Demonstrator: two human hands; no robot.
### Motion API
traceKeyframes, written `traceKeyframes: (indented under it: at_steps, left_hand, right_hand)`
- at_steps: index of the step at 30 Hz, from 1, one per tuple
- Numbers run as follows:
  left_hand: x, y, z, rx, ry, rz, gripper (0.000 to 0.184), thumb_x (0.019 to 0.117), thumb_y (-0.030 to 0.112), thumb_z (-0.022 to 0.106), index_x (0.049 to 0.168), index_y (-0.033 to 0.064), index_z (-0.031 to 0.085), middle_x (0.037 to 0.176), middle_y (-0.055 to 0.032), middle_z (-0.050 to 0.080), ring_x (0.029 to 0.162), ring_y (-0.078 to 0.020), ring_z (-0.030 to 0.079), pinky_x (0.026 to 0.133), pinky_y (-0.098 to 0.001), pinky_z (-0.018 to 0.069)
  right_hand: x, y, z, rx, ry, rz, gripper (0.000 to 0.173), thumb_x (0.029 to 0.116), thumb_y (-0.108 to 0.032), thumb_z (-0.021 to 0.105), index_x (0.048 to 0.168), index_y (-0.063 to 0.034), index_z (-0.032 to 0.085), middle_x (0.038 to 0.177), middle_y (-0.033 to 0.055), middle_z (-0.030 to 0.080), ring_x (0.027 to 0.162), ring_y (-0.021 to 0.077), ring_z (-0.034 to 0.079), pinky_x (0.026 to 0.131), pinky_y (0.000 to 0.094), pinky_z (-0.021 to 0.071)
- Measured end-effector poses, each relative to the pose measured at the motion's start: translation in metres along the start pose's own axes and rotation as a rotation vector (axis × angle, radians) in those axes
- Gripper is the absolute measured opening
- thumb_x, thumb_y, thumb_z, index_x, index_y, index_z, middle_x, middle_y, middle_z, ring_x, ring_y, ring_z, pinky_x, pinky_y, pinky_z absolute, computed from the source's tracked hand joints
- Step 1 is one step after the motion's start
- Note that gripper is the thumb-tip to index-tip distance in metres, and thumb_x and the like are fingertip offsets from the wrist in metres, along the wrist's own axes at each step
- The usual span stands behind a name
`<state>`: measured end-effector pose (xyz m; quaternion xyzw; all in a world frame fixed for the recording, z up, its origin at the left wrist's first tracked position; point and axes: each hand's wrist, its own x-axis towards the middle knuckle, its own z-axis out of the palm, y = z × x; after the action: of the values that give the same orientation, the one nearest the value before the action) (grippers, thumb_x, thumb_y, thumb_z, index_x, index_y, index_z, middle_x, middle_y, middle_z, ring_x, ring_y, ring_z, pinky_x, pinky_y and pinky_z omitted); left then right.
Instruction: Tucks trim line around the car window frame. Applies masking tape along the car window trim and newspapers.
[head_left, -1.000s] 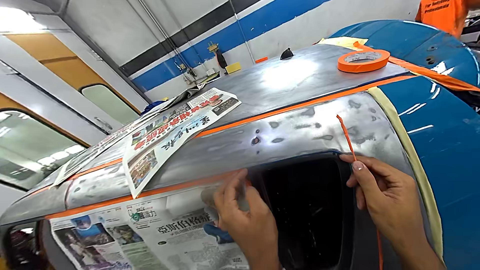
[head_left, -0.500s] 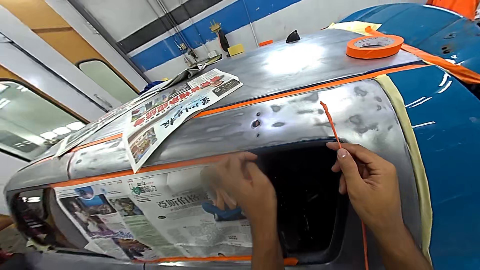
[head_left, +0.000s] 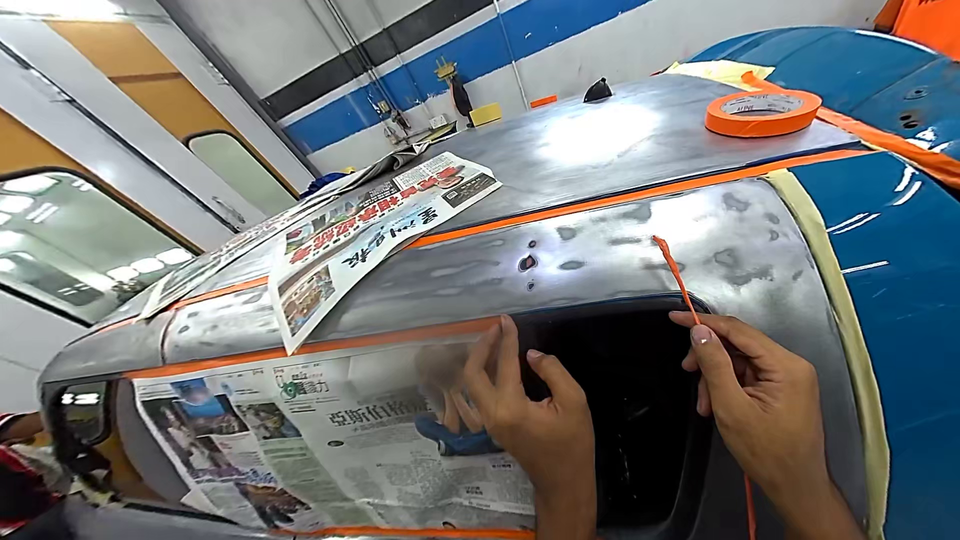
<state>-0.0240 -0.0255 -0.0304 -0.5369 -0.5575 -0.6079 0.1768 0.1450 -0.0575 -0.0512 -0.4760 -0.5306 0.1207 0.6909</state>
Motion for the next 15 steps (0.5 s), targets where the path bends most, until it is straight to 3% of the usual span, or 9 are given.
traceKeyframes:
  at_steps: [2,4,6,12,15]
  left_hand:
    - [0.005,0.0,-0.008,-0.121,-0.055,-0.113,0.037,0.0928,0.014,0.052,0.121,0.0007,0.072,0.13,-0.0179,0.062,0.12,-0.0239,0.058,0.099,-0.0375,0.0488]
    - [0.012,0.0,-0.013,-0.216,-0.078,-0.21,0.036,0.0907,0.013,0.05,0.117,0.0038,0.073,0.129,-0.0138,0.063,0.119,-0.0202,0.058,0.091,-0.0349,0.0495]
    - [0.017,-0.002,-0.015,-0.263,-0.091,-0.256,0.034,0.0897,0.012,0.05,0.112,0.0068,0.075,0.126,-0.0102,0.065,0.117,-0.0186,0.058,0.092,-0.0366,0.0472]
    - [0.031,-0.018,-0.012,-0.288,-0.162,-0.308,0.026,0.0894,0.01,0.053,0.107,0.0099,0.072,0.105,-0.0054,0.061,0.09,-0.0141,0.06,0.075,-0.0314,0.05]
    - [0.034,-0.019,-0.009,-0.187,-0.176,-0.238,0.025,0.0897,0.011,0.052,0.108,0.0116,0.069,0.107,-0.0052,0.058,0.091,-0.0147,0.058,0.074,-0.032,0.0486]
  right_hand:
    - [0.001,-0.001,0.001,0.007,0.0,-0.003,0.029,0.1038,-0.031,0.053,0.116,-0.0177,0.076,0.069,-0.0076,0.065,0.044,0.0054,0.053,0.035,0.021,0.0446]
    - [0.0,-0.001,0.001,0.012,0.006,0.002,0.028,0.1036,-0.03,0.053,0.115,-0.0172,0.076,0.069,-0.0073,0.065,0.044,0.0057,0.053,0.035,0.021,0.0444]
    - [0.0,-0.002,0.002,0.007,0.007,0.012,0.027,0.1036,-0.029,0.054,0.115,-0.0177,0.076,0.068,-0.0073,0.064,0.044,0.0061,0.053,0.035,0.0211,0.0448]
    - [0.003,-0.007,0.005,-0.004,0.024,0.029,0.027,0.1035,-0.03,0.053,0.112,-0.0174,0.076,0.066,-0.0074,0.063,0.042,0.0062,0.051,0.034,0.0219,0.0436]
    - [0.005,-0.011,0.007,-0.008,-0.01,0.027,0.028,0.1039,-0.031,0.052,0.113,-0.018,0.075,0.067,-0.007,0.063,0.043,0.0067,0.053,0.035,0.0227,0.0446]
